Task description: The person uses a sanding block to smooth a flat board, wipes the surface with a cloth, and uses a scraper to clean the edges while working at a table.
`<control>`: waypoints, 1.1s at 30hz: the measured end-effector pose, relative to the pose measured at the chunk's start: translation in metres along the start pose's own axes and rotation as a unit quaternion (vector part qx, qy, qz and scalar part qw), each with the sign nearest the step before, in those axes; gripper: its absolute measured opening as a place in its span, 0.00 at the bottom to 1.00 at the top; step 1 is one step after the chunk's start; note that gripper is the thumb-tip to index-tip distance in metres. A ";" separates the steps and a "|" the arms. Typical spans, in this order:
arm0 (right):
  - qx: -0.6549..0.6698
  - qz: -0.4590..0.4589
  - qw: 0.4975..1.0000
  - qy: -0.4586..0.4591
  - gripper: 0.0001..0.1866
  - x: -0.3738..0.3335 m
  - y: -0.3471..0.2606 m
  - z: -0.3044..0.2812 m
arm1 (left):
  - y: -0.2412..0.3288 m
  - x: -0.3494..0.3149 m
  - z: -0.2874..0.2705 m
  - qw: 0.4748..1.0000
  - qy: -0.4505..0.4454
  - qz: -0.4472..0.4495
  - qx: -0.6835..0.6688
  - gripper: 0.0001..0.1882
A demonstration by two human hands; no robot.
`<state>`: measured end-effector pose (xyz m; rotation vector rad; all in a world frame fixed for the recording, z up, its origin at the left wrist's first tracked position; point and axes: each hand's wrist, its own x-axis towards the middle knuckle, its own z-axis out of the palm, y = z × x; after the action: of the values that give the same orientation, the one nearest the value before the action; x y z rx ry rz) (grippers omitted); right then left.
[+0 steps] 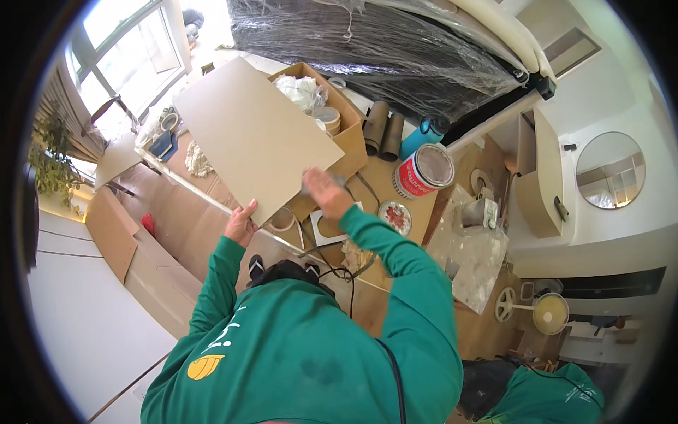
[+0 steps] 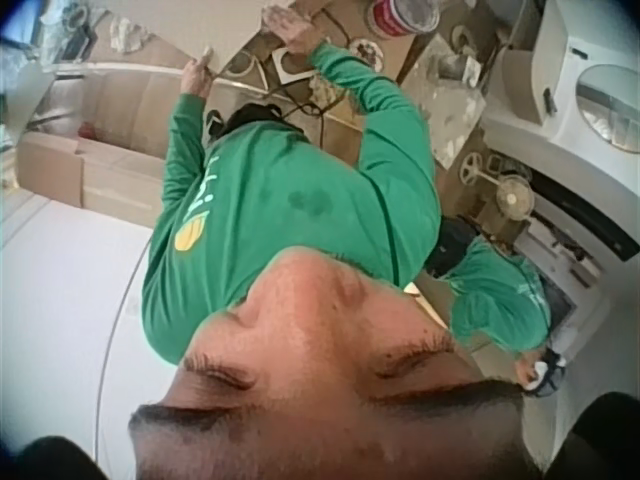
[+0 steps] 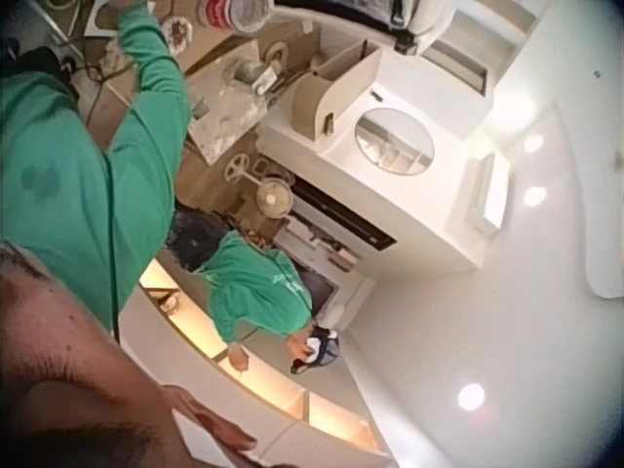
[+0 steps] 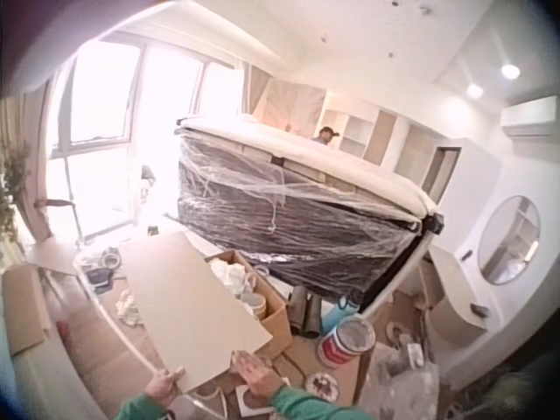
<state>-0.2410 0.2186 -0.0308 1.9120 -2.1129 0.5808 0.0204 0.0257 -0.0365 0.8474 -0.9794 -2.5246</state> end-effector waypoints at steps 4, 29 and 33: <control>0.006 0.051 0.998 0.038 0.31 -0.001 0.017 -0.008 | -0.003 0.003 -0.007 1.000 -0.015 -0.015 0.012 0.23; 0.023 -0.001 1.000 -0.005 0.33 -0.004 -0.004 -0.009 | 0.005 0.000 0.001 1.000 -0.009 -0.007 0.005 0.22; -0.029 0.145 0.988 0.031 0.34 -0.016 0.077 0.007 | -0.003 0.003 0.002 0.999 -0.026 -0.018 0.005 0.22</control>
<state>-0.3146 0.2349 -0.0545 1.5455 -2.3580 0.6177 0.0168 0.0272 -0.0384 0.8132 -1.0018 -2.5869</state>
